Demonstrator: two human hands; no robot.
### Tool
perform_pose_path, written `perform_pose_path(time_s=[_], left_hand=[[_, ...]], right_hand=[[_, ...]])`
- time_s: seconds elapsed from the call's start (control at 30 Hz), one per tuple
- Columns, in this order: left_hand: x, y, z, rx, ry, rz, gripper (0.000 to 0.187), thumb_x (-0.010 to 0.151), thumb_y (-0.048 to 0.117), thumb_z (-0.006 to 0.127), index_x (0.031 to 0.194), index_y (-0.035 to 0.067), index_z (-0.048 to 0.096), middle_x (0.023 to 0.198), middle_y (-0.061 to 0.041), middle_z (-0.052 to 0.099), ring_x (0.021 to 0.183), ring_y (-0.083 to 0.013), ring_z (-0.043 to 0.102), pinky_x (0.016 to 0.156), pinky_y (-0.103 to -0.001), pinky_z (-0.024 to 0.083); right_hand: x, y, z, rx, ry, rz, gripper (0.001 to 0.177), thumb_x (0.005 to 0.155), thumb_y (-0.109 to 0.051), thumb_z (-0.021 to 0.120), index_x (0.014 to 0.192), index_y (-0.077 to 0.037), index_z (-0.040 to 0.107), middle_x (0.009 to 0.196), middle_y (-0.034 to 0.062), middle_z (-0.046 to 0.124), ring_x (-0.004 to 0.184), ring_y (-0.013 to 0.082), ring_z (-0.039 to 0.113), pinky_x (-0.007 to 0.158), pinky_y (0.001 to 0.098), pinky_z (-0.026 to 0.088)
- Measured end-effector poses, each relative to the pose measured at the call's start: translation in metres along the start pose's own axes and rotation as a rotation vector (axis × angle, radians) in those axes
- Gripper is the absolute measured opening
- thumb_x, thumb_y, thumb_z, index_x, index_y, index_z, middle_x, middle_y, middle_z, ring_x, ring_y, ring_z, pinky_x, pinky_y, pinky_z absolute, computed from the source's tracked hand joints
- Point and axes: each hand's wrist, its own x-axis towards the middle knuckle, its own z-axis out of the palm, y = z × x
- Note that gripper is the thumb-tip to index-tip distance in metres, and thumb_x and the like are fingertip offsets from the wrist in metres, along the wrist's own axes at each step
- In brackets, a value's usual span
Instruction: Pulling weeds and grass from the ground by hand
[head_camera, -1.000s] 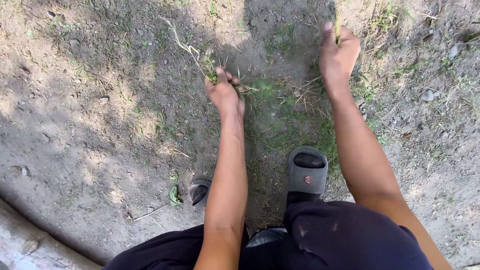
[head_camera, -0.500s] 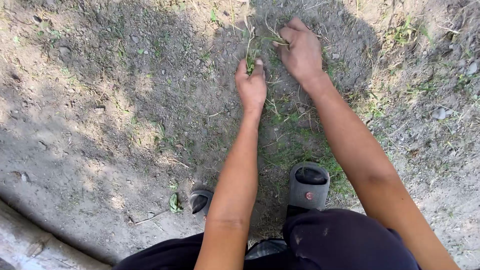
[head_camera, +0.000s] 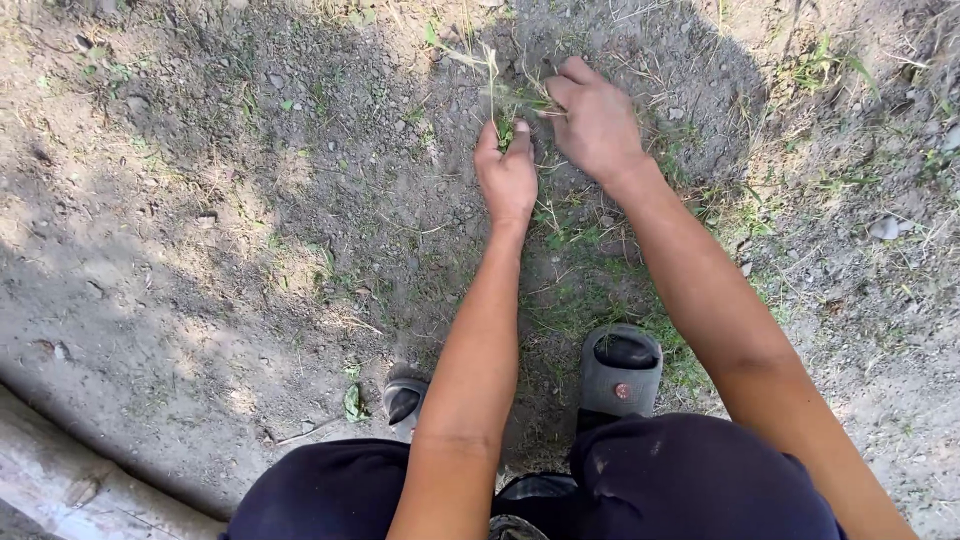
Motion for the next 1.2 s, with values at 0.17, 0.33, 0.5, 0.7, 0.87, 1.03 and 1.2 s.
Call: perform_pose_path(time_s=[0.17,0.33,0.5,0.7,0.87,1.03,1.2], left_hand=[[0.002,-0.006,-0.001,-0.116,-0.053,0.04,0.015,0.1,0.019,0.057,0.105,0.007,0.064,0.085,-0.003,0.065,0.069,-0.0133,0.055,0.06,-0.03,0.047],[0.002,-0.008,-0.003,-0.055,-0.04,-0.002,0.028,0.1,0.028,0.058,0.109,0.002,0.061,0.076,-0.001,0.056,0.06,-0.0119,0.05,0.052,-0.03,0.043],[0.002,-0.004,-0.001,-0.043,-0.044,-0.01,0.058,0.095,0.03,0.058,0.141,-0.005,0.051,0.146,-0.021,0.058,0.122,-0.0315,0.064,0.101,-0.039,0.058],[0.007,-0.019,-0.002,-0.069,-0.056,0.085,0.014,0.099,0.022,0.06,0.104,0.009,0.064,0.066,0.003,0.055,0.053,-0.0089,0.043,0.046,-0.028,0.034],[0.009,-0.016,-0.002,0.043,-0.031,0.045,0.052,0.095,0.034,0.058,0.134,-0.001,0.054,0.076,-0.002,0.06,0.064,-0.0149,0.054,0.056,-0.032,0.045],[0.009,-0.017,-0.003,0.137,-0.032,0.188,0.03,0.098,0.039,0.054,0.09,0.011,0.06,0.088,-0.006,0.068,0.083,-0.0232,0.064,0.076,-0.039,0.05],[0.006,-0.021,-0.012,0.084,-0.159,0.103,0.036,0.098,0.027,0.06,0.127,0.005,0.065,0.139,-0.014,0.058,0.132,-0.0302,0.055,0.114,-0.048,0.047]], right_hand=[[-0.003,0.006,0.009,0.141,0.083,-0.038,0.037,0.064,0.028,0.047,0.08,-0.003,0.059,0.087,0.0041,0.052,0.078,0.0229,0.058,0.06,0.0379,0.058],[-0.03,0.019,0.004,0.427,0.243,0.086,0.024,0.106,0.007,0.063,0.087,-0.007,0.059,0.091,0.0032,0.052,0.085,0.0197,0.05,0.073,0.0313,0.045],[-0.038,0.003,-0.009,0.072,0.074,0.096,0.029,0.077,0.024,0.055,0.096,0.005,0.065,0.1,0.0115,0.06,0.078,0.0238,0.063,0.059,0.032,0.063],[-0.028,-0.007,0.013,-0.104,-0.004,0.023,0.031,0.065,0.009,0.061,0.094,-0.002,0.058,0.097,0.0114,0.053,0.089,0.038,0.06,0.057,0.0542,0.053],[-0.036,-0.008,0.018,-0.082,0.001,0.016,0.027,0.068,0.017,0.053,0.091,0.003,0.058,0.106,0.0198,0.061,0.108,0.0412,0.06,0.074,0.0541,0.056],[-0.065,-0.006,-0.015,0.074,0.119,0.104,0.026,0.073,0.023,0.044,0.086,0.002,0.052,0.087,0.0138,0.052,0.073,0.0315,0.053,0.058,0.047,0.046],[-0.091,0.045,-0.035,0.03,0.398,0.244,0.036,0.099,0.013,0.075,0.087,0.0,0.044,0.089,0.013,0.054,0.082,0.0247,0.051,0.066,0.0404,0.046]])
